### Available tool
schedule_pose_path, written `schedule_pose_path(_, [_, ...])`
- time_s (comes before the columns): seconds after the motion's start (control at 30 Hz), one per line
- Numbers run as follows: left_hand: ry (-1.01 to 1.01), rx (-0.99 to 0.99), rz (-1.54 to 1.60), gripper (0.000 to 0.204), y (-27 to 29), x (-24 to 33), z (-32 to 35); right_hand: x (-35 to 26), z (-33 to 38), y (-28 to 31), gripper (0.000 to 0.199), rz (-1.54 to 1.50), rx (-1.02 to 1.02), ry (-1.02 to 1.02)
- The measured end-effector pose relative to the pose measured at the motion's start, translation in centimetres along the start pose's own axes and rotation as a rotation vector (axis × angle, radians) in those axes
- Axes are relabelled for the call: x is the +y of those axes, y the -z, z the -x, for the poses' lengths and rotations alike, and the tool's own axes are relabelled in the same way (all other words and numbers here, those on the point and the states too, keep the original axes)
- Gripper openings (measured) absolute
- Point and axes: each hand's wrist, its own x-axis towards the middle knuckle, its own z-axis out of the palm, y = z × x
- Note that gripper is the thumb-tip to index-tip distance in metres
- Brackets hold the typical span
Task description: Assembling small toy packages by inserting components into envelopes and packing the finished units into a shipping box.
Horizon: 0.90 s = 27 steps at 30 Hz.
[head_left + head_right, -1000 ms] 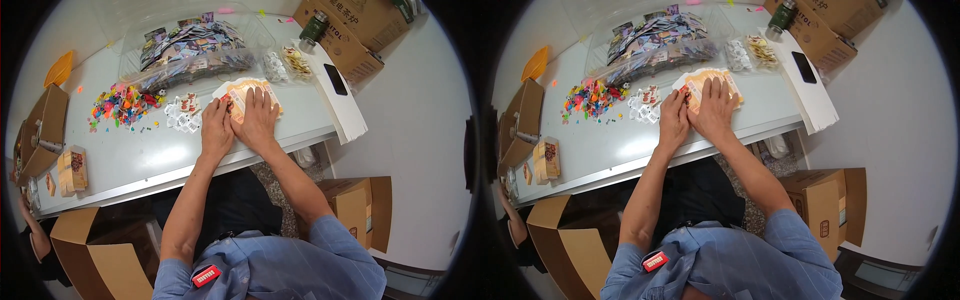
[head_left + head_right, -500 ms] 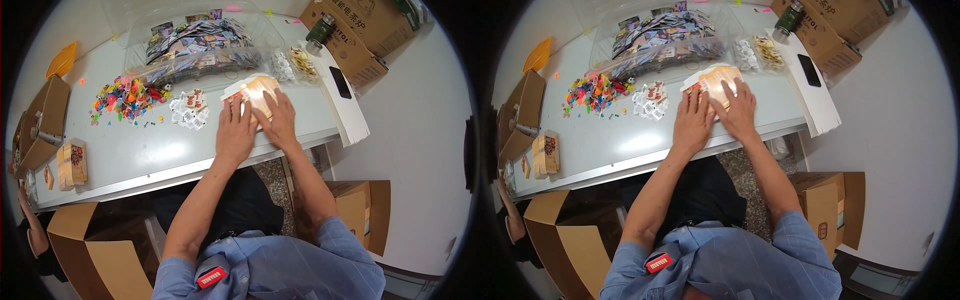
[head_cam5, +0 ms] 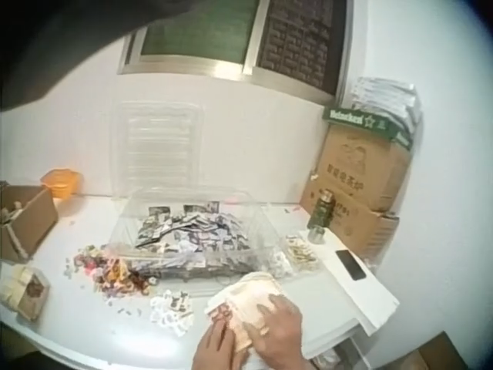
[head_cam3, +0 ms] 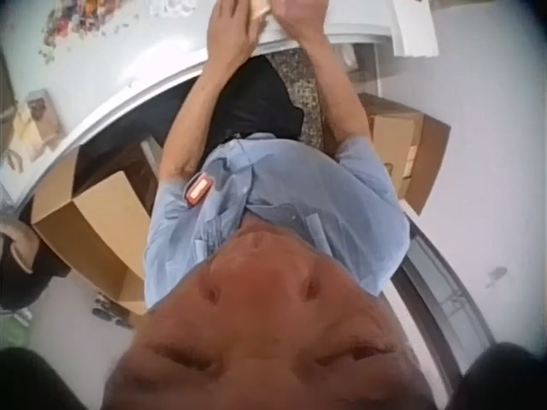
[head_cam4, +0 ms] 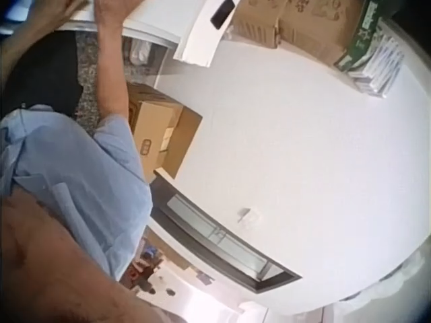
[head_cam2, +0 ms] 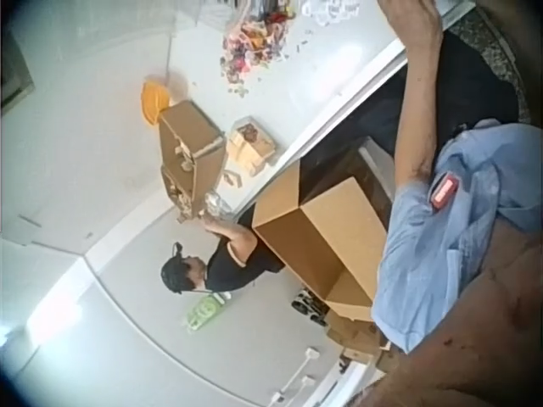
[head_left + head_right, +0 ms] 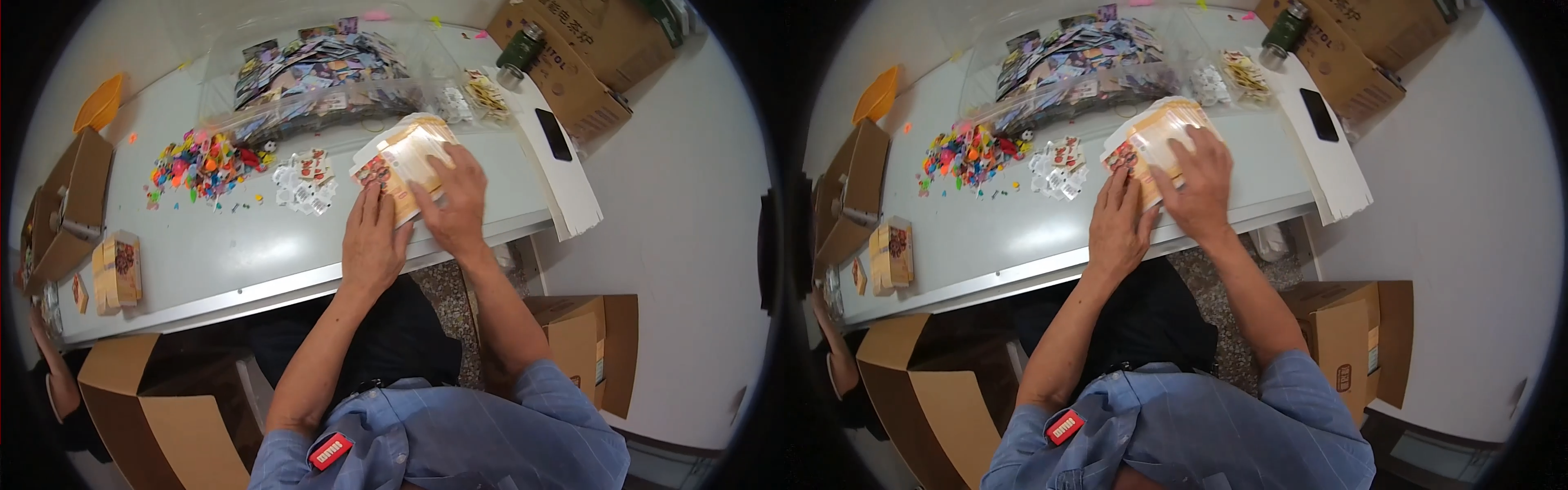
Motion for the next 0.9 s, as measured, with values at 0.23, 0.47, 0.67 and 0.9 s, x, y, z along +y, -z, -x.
schedule_pose_path(0.23, [-0.031,-0.085,-0.185,0.063,0.2,0.2,1.3,-0.8,1.5,-3.8,0.057,0.117,-0.199,-0.041])
schedule_pose_path(0.47, [0.012,-0.121,-0.263,0.064,0.1,-0.1,2.3,-1.7,2.1,-4.1,0.055,-0.009,-0.181,-0.109])
schedule_pose_path(0.67, [0.039,-0.12,-0.254,0.068,0.6,-0.2,3.0,-3.0,1.8,-4.7,0.054,-0.007,-0.119,-0.224])
schedule_pose_path(0.9, [0.008,-0.1,-0.266,0.077,1.1,0.1,3.9,-2.9,2.0,-3.5,0.05,0.006,-0.089,-0.133])
